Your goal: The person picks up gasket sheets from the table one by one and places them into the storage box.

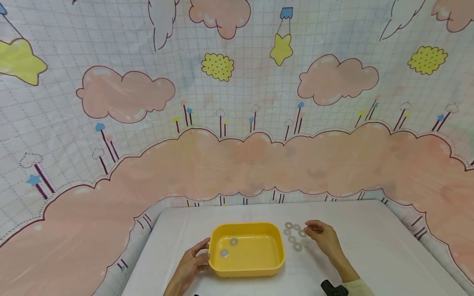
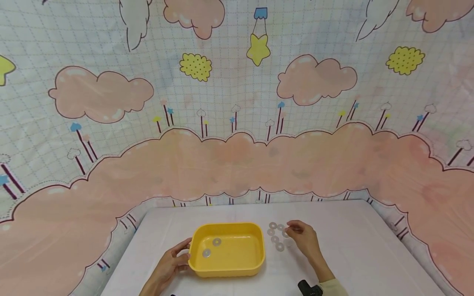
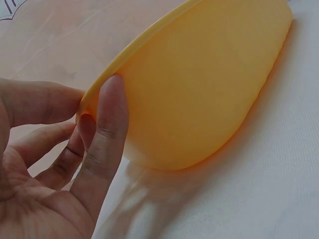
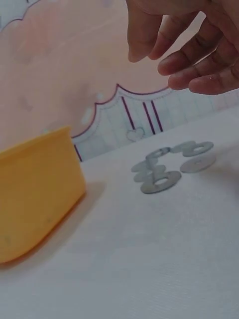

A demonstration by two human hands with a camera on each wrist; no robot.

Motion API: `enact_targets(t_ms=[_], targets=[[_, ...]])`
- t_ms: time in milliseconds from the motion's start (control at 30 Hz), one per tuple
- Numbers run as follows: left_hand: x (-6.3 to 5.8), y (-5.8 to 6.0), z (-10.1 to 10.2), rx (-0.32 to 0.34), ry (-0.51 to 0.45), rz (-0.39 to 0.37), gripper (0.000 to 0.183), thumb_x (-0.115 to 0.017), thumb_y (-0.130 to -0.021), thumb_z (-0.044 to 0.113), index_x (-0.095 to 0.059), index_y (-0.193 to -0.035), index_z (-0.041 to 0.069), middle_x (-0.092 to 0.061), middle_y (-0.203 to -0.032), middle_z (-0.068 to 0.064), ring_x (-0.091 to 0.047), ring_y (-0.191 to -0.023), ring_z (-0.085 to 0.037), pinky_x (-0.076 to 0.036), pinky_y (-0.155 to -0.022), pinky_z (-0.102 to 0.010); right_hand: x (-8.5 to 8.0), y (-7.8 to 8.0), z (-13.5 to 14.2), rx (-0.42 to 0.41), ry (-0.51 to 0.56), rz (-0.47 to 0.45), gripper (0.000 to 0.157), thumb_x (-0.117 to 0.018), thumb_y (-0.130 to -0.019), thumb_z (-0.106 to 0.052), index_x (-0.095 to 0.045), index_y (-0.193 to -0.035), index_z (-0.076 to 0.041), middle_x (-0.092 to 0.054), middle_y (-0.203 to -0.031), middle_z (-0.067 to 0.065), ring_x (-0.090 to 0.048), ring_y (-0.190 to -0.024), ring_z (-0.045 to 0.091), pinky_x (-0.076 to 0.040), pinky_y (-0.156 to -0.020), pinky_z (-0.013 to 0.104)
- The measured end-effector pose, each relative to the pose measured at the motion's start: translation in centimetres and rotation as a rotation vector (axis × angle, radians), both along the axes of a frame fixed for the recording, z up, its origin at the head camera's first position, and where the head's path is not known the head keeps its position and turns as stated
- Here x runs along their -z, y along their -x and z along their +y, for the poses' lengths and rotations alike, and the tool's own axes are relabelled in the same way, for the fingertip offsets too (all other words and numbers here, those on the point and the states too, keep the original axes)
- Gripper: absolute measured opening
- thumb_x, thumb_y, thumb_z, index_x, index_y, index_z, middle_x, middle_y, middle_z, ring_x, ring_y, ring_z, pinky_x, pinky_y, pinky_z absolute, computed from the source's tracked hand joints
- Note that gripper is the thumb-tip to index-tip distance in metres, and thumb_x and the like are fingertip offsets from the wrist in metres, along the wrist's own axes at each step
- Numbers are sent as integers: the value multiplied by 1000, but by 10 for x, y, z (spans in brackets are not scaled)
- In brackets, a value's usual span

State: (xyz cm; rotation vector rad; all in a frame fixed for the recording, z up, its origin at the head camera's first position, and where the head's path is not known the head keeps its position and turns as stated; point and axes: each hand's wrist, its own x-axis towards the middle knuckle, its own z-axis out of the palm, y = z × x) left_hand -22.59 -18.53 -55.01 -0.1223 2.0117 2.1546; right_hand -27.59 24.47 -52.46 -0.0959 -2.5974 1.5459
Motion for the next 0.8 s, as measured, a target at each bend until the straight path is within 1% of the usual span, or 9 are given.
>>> enact_targets(t_ms=[100, 267, 567, 800], targets=[[0, 0, 0, -3, 3, 0, 70, -63, -86, 2, -35, -150, -3, -46, -123, -10, -62, -83, -16, -59, -70, -29, 5, 2, 2, 17, -3, 5, 33, -70, -91, -21, -67, -119, -5, -70, -108, 10, -66, -98, 18, -51, -73, 19], [0, 0, 0, -3, 3, -4, 70, -64, -86, 3, -35, -150, -2, -47, -123, -10, -63, -83, -15, -58, -69, -28, 12, 6, 4, 36, 5, -5, 34, -69, -91, -21, -66, -120, -3, -69, -107, 10, -66, -98, 19, -50, -74, 16], [0, 3, -1, -8, -1, -10, 70, -63, -86, 3, -35, -150, -2, -47, -124, -10, -63, -81, -15, -58, -68, -27, 25, 17, 7, 61, 5, -20, 32, -67, -91, -17, -66, -119, -1, -69, -102, 8, -63, -91, 14, -48, -73, 15], [-1, 4, -2, 4, -3, -9, 70, -63, -86, 3, -35, -150, -2, -48, -123, -11, -63, -79, -15, -58, -68, -27, 31, 22, 5, 69, -47, -6, 29, -68, -89, -15, -69, -114, -1, -71, -95, 8, -63, -87, 14, -49, -75, 21]])
